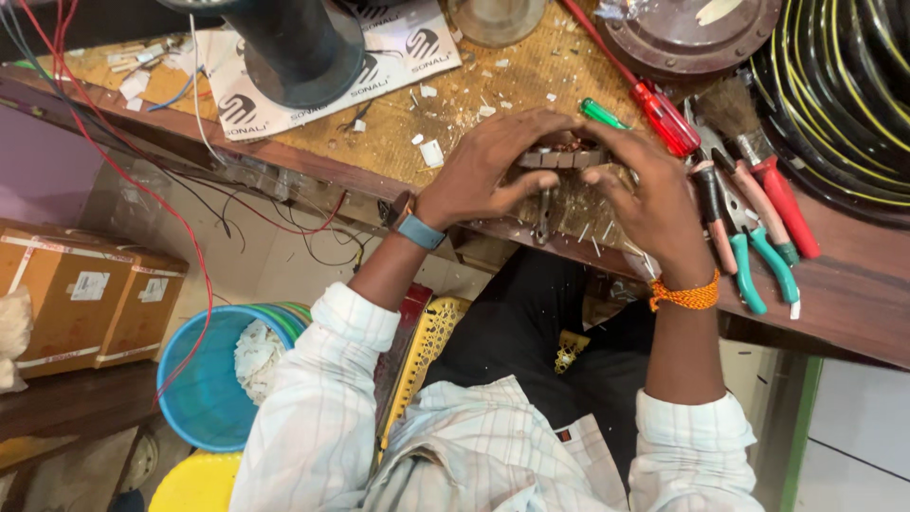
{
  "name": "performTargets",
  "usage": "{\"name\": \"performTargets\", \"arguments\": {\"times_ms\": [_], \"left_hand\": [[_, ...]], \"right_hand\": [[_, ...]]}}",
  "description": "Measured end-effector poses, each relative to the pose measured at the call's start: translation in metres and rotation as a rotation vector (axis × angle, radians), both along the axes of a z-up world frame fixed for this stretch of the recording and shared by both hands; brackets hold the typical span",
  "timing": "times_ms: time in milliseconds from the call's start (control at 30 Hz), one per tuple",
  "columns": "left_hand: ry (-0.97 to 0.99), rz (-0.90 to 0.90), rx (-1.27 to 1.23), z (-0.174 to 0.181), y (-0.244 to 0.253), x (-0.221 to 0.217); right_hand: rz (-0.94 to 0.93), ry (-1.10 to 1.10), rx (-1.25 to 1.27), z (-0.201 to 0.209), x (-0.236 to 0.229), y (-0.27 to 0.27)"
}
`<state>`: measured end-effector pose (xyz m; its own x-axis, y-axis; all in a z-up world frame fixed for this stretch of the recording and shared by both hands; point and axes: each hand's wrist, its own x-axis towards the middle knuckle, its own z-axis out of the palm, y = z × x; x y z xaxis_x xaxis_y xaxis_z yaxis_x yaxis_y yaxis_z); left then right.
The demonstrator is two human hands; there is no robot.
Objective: The person works on a small electrical component, likely a motor stator, at a cluttered workbench. They use a screwdriver to adjust the copper windings and scissors to cut small white plastic pieces, which they then insert into the component's slots.
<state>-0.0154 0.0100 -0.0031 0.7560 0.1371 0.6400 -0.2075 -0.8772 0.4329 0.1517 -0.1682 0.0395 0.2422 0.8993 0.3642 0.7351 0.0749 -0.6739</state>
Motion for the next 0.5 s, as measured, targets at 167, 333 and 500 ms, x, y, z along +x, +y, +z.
{"name": "performTargets", "arguments": {"times_ms": [167, 333, 500], "left_hand": [[0.07, 0.044, -0.128, 0.007, -0.009, -0.01], [0.143, 0.113, -0.17, 0.02, -0.019, -0.014], [0.254, 0.091, -0.233, 0.035, -0.018, -0.008]], "right_hand": [[0.077, -0.035, -0.073, 0.011, 0.0, 0.012], [0.035, -0.038, -0.128, 0.011, -0.001, 0.014], [0.015, 0.04, -0.188, 0.008, -0.001, 0.017]]}}
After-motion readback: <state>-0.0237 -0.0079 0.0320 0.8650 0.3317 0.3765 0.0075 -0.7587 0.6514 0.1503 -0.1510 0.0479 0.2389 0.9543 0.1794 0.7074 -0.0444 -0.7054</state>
